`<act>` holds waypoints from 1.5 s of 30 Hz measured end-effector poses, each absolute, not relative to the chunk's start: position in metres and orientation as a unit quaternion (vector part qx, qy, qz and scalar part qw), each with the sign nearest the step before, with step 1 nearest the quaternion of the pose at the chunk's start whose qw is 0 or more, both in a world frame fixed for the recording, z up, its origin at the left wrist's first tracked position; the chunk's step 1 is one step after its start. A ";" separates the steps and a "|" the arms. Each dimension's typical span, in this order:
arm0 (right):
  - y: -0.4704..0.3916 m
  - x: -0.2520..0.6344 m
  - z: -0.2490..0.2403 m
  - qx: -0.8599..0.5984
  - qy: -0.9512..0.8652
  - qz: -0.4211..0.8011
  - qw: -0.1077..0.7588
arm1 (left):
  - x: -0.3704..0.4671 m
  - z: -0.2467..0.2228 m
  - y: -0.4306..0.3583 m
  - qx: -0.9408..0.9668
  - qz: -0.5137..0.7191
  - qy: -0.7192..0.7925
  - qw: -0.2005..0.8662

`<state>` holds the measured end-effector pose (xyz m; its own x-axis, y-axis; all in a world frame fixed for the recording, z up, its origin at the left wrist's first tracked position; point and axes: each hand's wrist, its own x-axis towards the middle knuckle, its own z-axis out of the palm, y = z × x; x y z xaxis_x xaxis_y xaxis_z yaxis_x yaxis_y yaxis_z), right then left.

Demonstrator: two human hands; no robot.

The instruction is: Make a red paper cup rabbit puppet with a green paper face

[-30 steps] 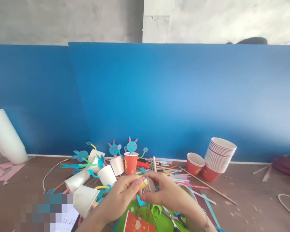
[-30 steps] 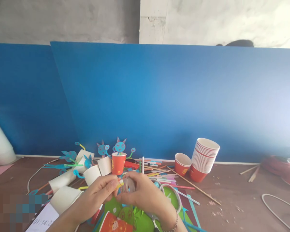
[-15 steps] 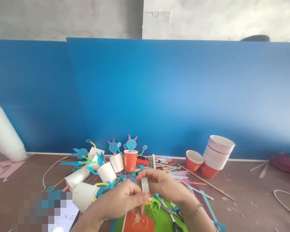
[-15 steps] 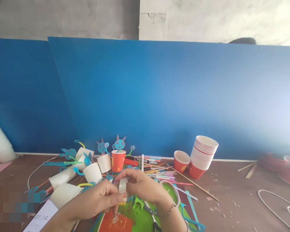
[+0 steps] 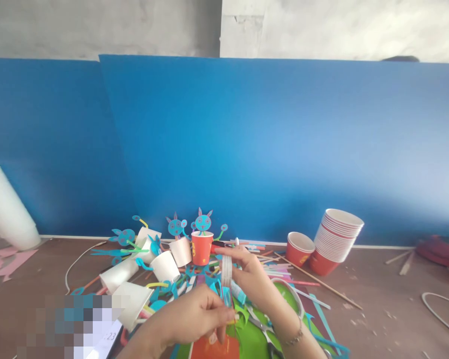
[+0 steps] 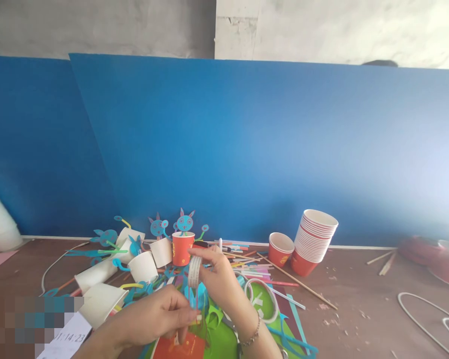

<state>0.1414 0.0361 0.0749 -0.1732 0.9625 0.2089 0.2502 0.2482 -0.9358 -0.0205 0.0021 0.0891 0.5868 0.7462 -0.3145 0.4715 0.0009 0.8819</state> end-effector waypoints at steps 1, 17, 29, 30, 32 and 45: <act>0.036 0.143 0.077 -0.473 -0.657 0.386 0.442 | -0.019 0.089 0.001 0.693 0.121 0.444 0.555; 0.024 0.139 0.088 -0.391 -0.585 0.494 0.511 | -0.021 0.093 0.006 0.679 0.110 0.500 0.527; 0.015 0.145 0.095 -0.404 -0.637 0.479 0.449 | -0.018 0.077 0.007 0.727 0.232 0.495 0.416; 0.013 0.146 0.096 -0.419 -0.618 0.485 0.455 | -0.017 0.075 0.007 0.731 0.241 0.495 0.403; 0.012 0.147 0.097 -0.438 -0.582 0.497 0.473 | -0.016 0.075 0.007 0.735 0.261 0.493 0.386; -0.005 0.142 0.107 -0.387 -0.733 0.354 0.433 | -0.023 0.074 0.016 0.650 0.374 0.448 0.487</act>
<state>0.1418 -0.0047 0.1065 -0.3258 0.8736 0.3615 0.2606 0.4506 -0.8538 -0.0232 0.0164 0.0739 0.3193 0.9463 0.0497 0.2173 -0.1242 0.9682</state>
